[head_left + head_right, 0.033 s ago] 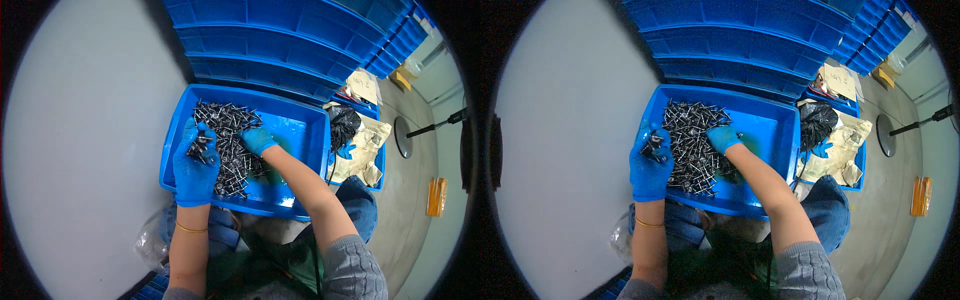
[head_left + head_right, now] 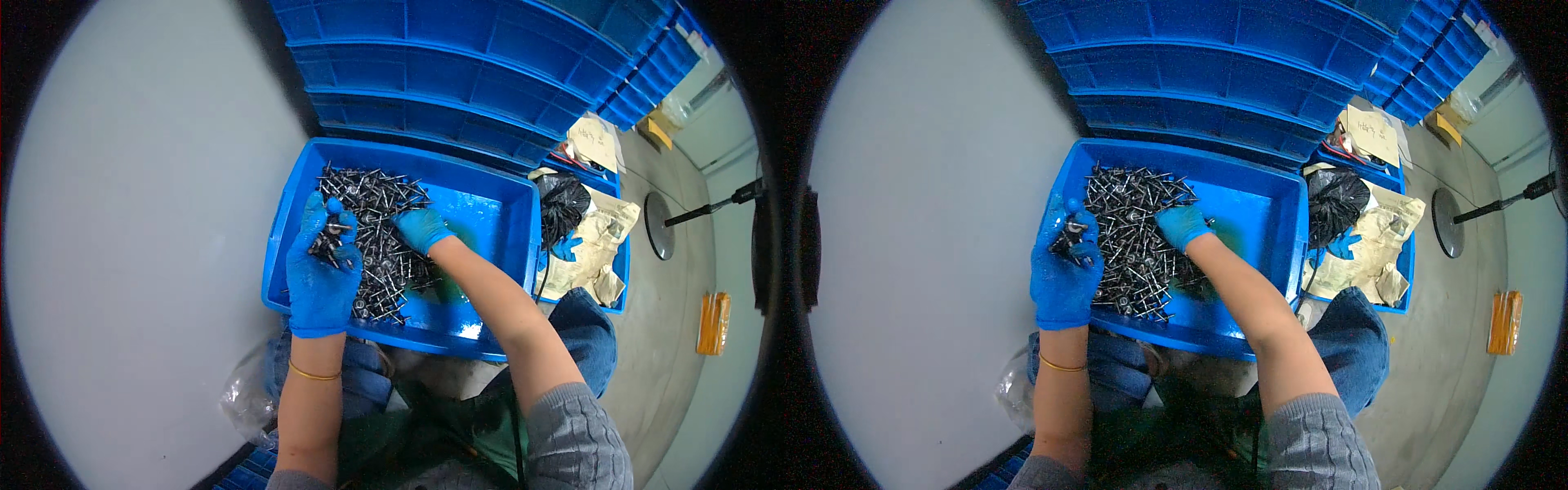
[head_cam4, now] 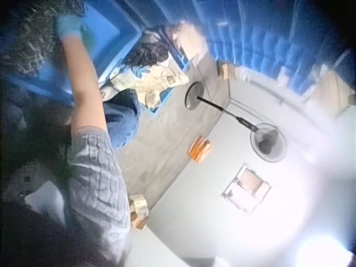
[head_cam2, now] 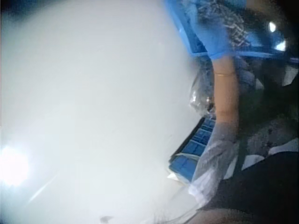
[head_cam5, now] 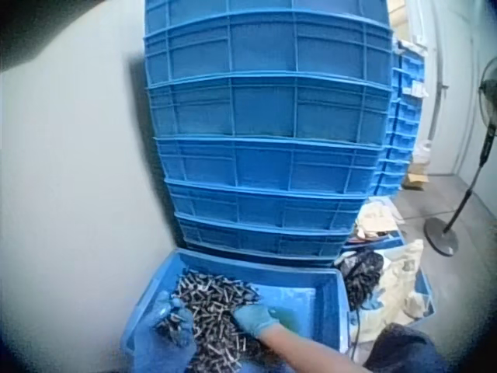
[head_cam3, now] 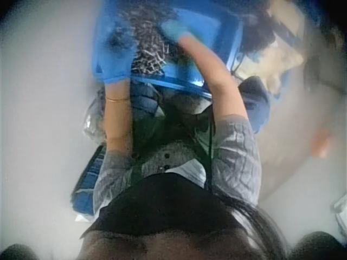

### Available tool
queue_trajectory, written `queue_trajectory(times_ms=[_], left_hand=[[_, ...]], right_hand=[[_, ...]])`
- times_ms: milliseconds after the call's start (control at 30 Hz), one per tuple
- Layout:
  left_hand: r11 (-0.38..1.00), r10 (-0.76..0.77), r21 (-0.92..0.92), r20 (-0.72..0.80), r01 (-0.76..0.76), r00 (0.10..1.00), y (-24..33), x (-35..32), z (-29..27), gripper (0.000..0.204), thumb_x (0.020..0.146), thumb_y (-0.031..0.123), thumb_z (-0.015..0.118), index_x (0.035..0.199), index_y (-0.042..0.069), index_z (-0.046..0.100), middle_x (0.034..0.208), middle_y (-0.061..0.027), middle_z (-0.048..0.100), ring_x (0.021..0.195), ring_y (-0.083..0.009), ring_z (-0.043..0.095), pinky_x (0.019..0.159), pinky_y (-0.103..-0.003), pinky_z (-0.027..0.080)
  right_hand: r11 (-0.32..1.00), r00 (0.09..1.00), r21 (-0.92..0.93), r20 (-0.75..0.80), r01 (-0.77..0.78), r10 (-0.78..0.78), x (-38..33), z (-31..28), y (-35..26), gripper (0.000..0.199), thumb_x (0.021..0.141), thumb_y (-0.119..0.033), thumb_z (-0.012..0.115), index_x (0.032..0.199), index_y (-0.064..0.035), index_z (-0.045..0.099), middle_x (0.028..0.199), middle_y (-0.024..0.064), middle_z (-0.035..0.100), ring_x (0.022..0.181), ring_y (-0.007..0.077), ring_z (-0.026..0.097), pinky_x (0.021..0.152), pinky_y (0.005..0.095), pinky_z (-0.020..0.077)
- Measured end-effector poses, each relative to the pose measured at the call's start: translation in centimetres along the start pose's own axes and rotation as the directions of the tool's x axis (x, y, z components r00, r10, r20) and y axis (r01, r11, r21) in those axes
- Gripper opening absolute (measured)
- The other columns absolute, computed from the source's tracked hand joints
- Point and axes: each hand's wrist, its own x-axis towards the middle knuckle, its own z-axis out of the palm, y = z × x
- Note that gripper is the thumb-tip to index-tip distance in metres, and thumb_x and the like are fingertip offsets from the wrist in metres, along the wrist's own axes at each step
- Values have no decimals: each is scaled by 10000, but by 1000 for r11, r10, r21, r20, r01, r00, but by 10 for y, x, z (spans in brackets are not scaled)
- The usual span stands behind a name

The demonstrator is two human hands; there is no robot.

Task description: The person sits on the floor and repeatedly picks up small metal fasteners from a blue bin. They insert each fastener into a cylindrical tool held in their left hand, then remove it and place it into a green bowl on the floor. The process is repeated continuously throughout the video.

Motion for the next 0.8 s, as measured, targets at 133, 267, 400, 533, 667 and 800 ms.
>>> queue_trajectory(times_ms=[133, 267, 400, 533, 667, 800], left_hand=[[982, 63, 182, -71, -49, 995, -5, 1, -2, 244, 784, 50, 490, 1028, 53, 492, 870, -56, 550, 766, -132, 534, 458, -172, 435], [935, 85, 354, -187, -14, 979, -18, 4, -7, 229, 788, 73, 489, 1014, 42, 503, 827, -43, 557, 719, -131, 546, 441, -163, 394], [744, 35, 665, -133, 63, 991, -39, -1, -16, 270, 776, 124, 499, 1037, 58, 508, 795, -25, 555, 677, -98, 540, 424, -148, 334], [630, -205, 744, -120, 224, 971, -65, -20, 11, 224, 769, 130, 532, 984, 68, 552, 690, -4, 547, 596, -48, 508, 403, -144, 299], [484, -242, 870, 23, 100, 970, -79, -33, 12, 184, 722, 74, 606, 905, 68, 595, 698, 9, 536, 611, -30, 480, 488, -150, 367], [371, -145, 915, 222, -155, 964, -88, -37, 13, 212, 685, 42, 638, 893, 40, 599, 753, 4, 529, 622, -38, 473, 545, -173, 410]], right_hand=[[992, 989, -14, -71, 129, -130, -12, -13, 12, 160, 746, -186, 486, 808, -95, 602, 771, 127, 586, 715, 284, 571, 639, 387, 456], [840, 922, 505, -388, 199, 15, -43, -21, 14, 219, 770, -206, 542, 918, -54, 595, 809, 135, 591, 717, 253, 567, 633, 331, 453], [251, 968, 968, -62, 0, 242, -98, -87, -7, 224, 761, -142, 570, 950, -22, 581, 860, 105, 584, 725, 182, 561, 651, 273, 443], [273, 926, 938, -282, 211, 253, -142, -107, -4, 198, 761, -104, 555, 943, -30, 582, 828, 108, 575, 686, 177, 551, 616, 272, 438], [547, 875, 805, -417, 231, 245, -171, -117, -5, 190, 758, -121, 551, 931, -49, 582, 828, 122, 570, 736, 236, 552, 635, 295, 427], [617, 784, 677, -602, 400, 152, -168, -108, -5, 206, 760, -145, 548, 945, -55, 566, 840, 110, 575, 740, 237, 552, 648, 314, 429]])
